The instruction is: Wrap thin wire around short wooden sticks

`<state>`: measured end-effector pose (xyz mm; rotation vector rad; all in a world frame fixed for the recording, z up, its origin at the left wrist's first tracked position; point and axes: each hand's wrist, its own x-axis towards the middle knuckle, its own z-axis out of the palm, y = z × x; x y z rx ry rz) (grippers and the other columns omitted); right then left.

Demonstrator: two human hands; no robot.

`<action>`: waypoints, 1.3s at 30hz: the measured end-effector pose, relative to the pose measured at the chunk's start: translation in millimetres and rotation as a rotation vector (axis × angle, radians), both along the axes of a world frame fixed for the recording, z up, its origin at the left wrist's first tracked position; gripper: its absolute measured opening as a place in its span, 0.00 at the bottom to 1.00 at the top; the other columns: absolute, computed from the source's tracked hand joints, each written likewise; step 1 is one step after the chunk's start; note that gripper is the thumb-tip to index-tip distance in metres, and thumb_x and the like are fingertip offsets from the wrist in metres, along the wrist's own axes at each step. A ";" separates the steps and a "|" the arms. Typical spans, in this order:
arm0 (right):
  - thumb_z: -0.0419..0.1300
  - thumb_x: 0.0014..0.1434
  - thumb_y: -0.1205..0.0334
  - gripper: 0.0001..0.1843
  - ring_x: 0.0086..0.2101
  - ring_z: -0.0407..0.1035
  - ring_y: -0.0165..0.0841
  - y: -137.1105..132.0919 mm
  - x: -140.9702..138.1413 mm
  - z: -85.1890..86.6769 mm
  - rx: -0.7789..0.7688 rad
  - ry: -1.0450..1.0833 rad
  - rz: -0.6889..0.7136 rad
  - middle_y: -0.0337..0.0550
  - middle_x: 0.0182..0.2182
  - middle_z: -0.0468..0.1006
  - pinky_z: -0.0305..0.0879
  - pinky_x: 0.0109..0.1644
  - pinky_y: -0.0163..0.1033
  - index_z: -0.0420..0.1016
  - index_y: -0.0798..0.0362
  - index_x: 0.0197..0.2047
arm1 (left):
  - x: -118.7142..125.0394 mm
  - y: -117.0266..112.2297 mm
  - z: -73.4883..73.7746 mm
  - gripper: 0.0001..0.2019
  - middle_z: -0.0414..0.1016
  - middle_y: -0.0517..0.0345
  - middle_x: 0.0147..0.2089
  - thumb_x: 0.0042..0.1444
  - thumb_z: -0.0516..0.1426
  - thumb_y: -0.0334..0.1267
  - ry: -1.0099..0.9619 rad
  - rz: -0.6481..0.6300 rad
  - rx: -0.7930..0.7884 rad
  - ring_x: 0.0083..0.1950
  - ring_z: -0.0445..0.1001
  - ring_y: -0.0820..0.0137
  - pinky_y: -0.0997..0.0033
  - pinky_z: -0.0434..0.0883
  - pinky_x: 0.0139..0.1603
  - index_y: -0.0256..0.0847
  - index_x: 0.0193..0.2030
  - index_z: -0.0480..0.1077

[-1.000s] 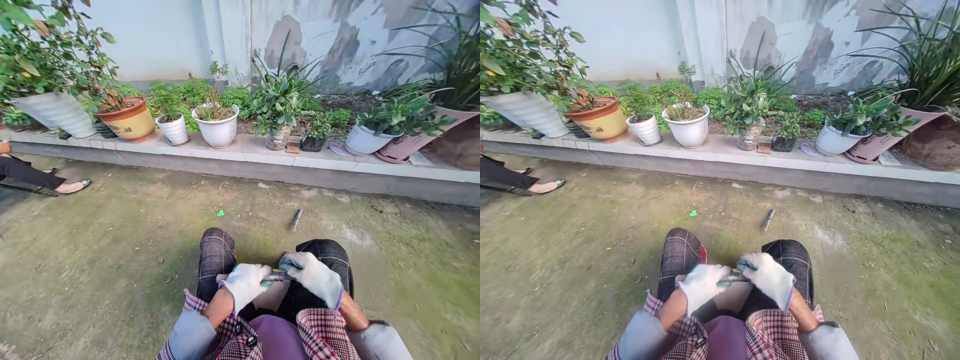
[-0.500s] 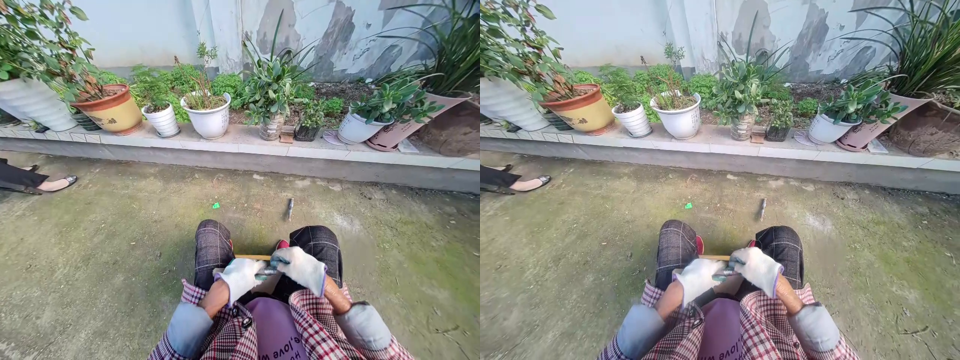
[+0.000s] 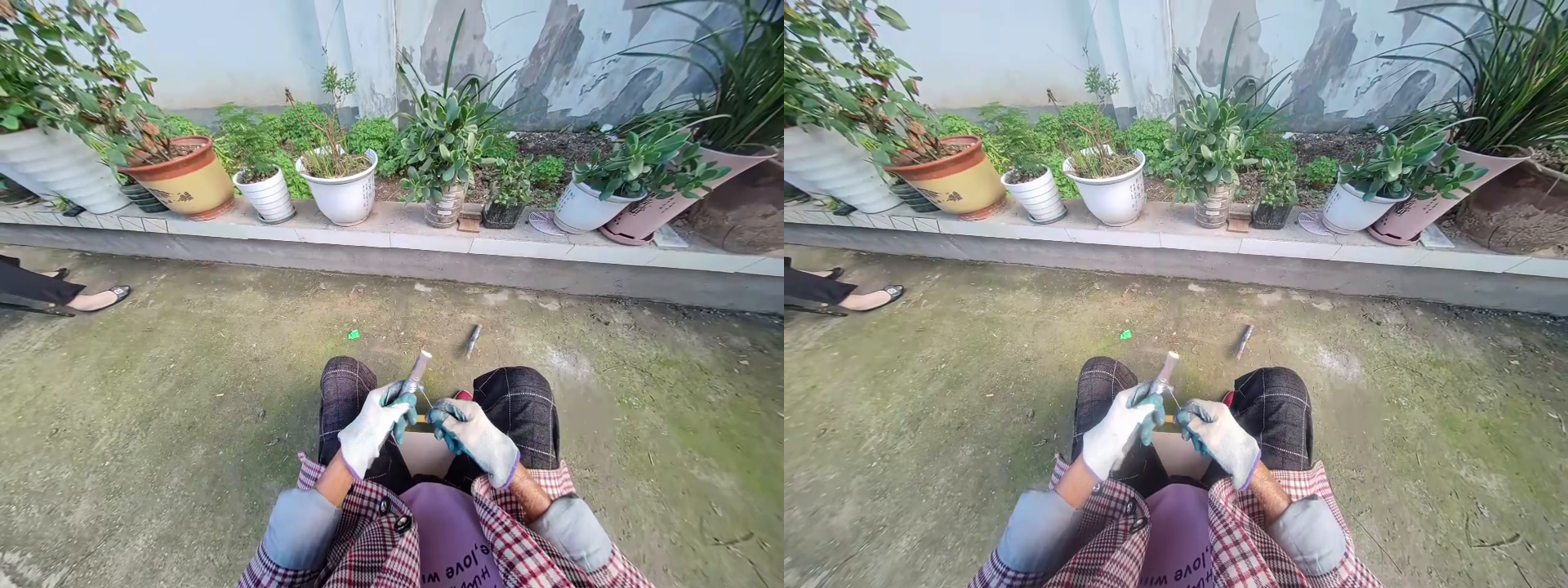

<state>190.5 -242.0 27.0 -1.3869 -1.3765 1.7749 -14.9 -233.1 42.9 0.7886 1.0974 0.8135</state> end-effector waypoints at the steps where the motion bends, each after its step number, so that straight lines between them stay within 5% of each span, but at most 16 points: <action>1: 0.61 0.62 0.46 0.19 0.19 0.60 0.23 1.2 0.3 -0.3 0.000 0.010 -0.009 0.35 0.23 0.72 0.55 0.22 0.31 0.75 0.55 0.32 | 0.3 -1.0 -2.2 0.19 0.73 0.62 0.26 0.51 0.63 0.45 -0.074 0.008 -0.014 0.16 0.59 0.79 0.76 0.59 0.17 0.34 0.46 0.71; 6: 0.62 0.60 0.35 0.27 0.20 0.53 0.22 2.4 6.6 -18.8 -0.039 0.240 -0.015 0.32 0.21 0.64 0.48 0.22 0.30 0.72 0.54 0.33 | -3.4 -5.6 -7.4 0.28 0.76 0.59 0.28 0.54 0.63 0.48 -0.286 -0.071 -0.035 0.15 0.57 0.80 0.76 0.61 0.15 0.32 0.57 0.69; 10: 0.66 0.54 0.33 0.29 0.15 0.48 0.21 -1.1 6.1 -33.2 -0.233 0.418 -0.129 0.29 0.16 0.60 0.41 0.17 0.31 0.67 0.52 0.29 | -7.4 -6.0 -7.1 0.31 0.77 0.57 0.28 0.54 0.65 0.51 -0.269 -0.179 -0.043 0.15 0.60 0.79 0.75 0.63 0.15 0.30 0.58 0.70; 16: 0.75 0.48 0.43 0.29 0.15 0.46 0.18 -6.1 -0.6 -32.0 -0.348 0.618 -0.280 0.27 0.16 0.59 0.37 0.17 0.29 0.60 0.51 0.27 | -9.3 -8.2 -5.8 0.33 0.78 0.56 0.28 0.53 0.65 0.54 -0.250 -0.211 -0.001 0.15 0.63 0.78 0.77 0.63 0.15 0.30 0.57 0.71; 22: 0.75 0.46 0.41 0.32 0.15 0.43 0.17 -10.4 -3.2 -28.5 -0.389 0.658 -0.322 0.25 0.15 0.56 0.34 0.17 0.29 0.57 0.50 0.26 | -12.6 -9.9 -4.9 0.31 0.78 0.54 0.29 0.52 0.66 0.55 -0.201 -0.359 0.020 0.16 0.65 0.78 0.78 0.63 0.15 0.31 0.54 0.73; 29: 0.72 0.54 0.45 0.26 0.17 0.47 0.19 -20.1 -0.2 -25.0 -0.349 0.674 -0.229 0.31 0.20 0.61 0.38 0.19 0.29 0.62 0.52 0.28 | -17.4 -8.2 -8.1 0.32 0.77 0.54 0.28 0.54 0.65 0.57 -0.243 -0.295 0.050 0.15 0.65 0.77 0.77 0.62 0.14 0.31 0.55 0.72; 39: 0.69 0.44 0.28 0.34 0.12 0.50 0.22 -28.5 -6.1 -30.5 -0.254 0.468 -0.021 0.33 0.14 0.65 0.44 0.15 0.31 0.72 0.53 0.30 | -7.8 -11.3 -5.3 0.33 0.78 0.53 0.28 0.52 0.67 0.57 -0.384 -0.209 0.065 0.13 0.61 0.78 0.75 0.62 0.13 0.30 0.54 0.71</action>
